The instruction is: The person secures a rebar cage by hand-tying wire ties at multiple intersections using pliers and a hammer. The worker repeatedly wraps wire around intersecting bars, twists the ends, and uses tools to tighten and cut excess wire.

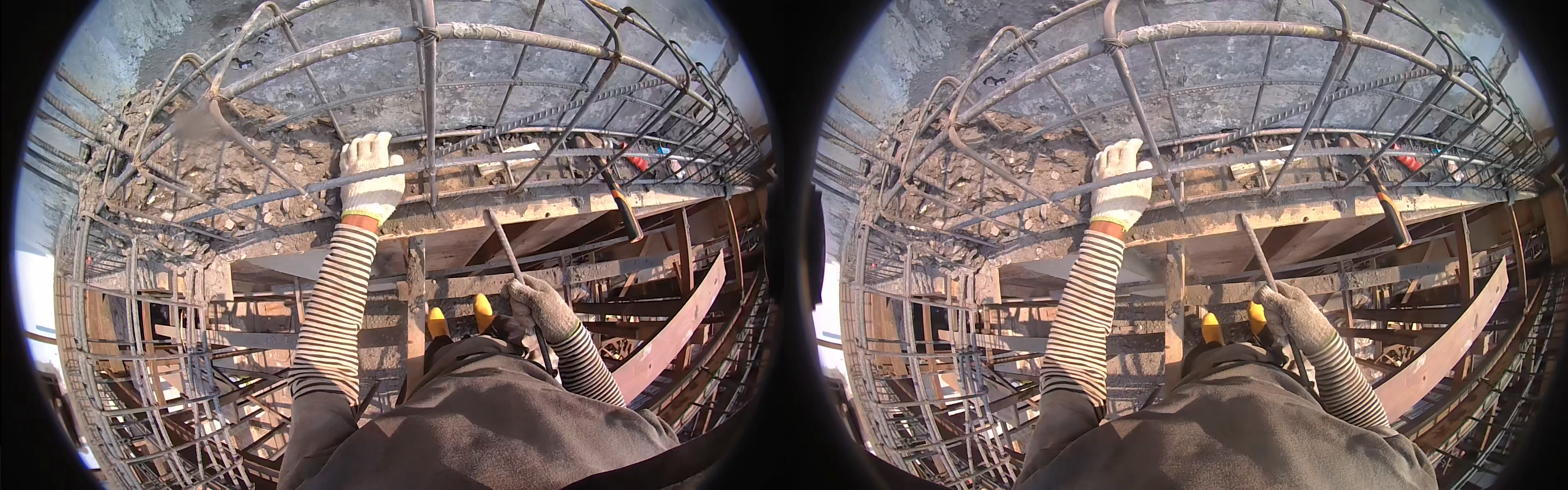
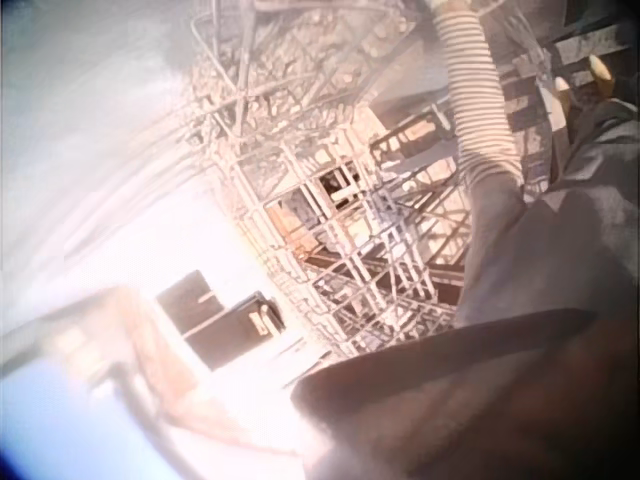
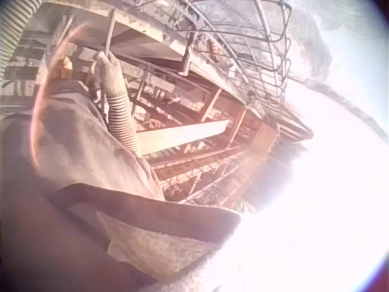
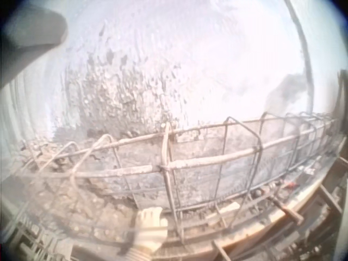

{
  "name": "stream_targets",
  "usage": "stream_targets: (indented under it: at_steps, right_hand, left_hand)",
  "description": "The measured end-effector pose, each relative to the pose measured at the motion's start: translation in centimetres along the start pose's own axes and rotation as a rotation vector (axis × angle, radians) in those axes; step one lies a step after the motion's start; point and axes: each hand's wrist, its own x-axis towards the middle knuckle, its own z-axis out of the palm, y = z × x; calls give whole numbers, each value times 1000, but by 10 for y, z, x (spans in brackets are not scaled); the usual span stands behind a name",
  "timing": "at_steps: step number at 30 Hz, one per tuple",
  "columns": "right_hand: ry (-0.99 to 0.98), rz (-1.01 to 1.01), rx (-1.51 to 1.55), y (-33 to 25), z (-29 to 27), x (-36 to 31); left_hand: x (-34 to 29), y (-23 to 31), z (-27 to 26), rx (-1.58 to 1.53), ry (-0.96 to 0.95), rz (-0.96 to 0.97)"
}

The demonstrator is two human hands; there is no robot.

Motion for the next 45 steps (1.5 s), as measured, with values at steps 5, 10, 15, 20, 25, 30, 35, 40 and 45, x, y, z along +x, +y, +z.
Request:
stream_targets:
  at_steps: [5, 10, 15, 20, 25, 30, 35, 40, 45]
  right_hand:
    - [46, 3, 21, 14, -30, -6]
    - [46, -43, -62, 27, -47, -2]
    - [15, -67, -226, 21, -56, -9]
    - [13, -194, -225, 33, -73, -16]
    - [-109, -359, -439, -12, -45, -8]
    - [37, -559, -481, -1, -22, 20]
    - [129, -553, -570, -14, 4, 29]
    - [-67, -57, -341, -37, -3, -6]
    - [-39, -194, -421, -49, 7, 7]
  left_hand:
    - [26, 13, 15, 173, -297, -77]
    - [44, 11, 6, 269, -420, -50]
    - [59, 5, 6, 88, -539, -134]
    - [-5, -2, 24, -141, -178, -227]
    - [-58, -5, 33, 405, 44, 45]
    - [-109, 152, -4, -1116, 405, -742]
    - [-129, 227, 0, -1946, -167, -1216]
    - [-82, 199, 23, -1959, -49, -1276]
    - [-58, 189, 28, -2008, -70, -1266]
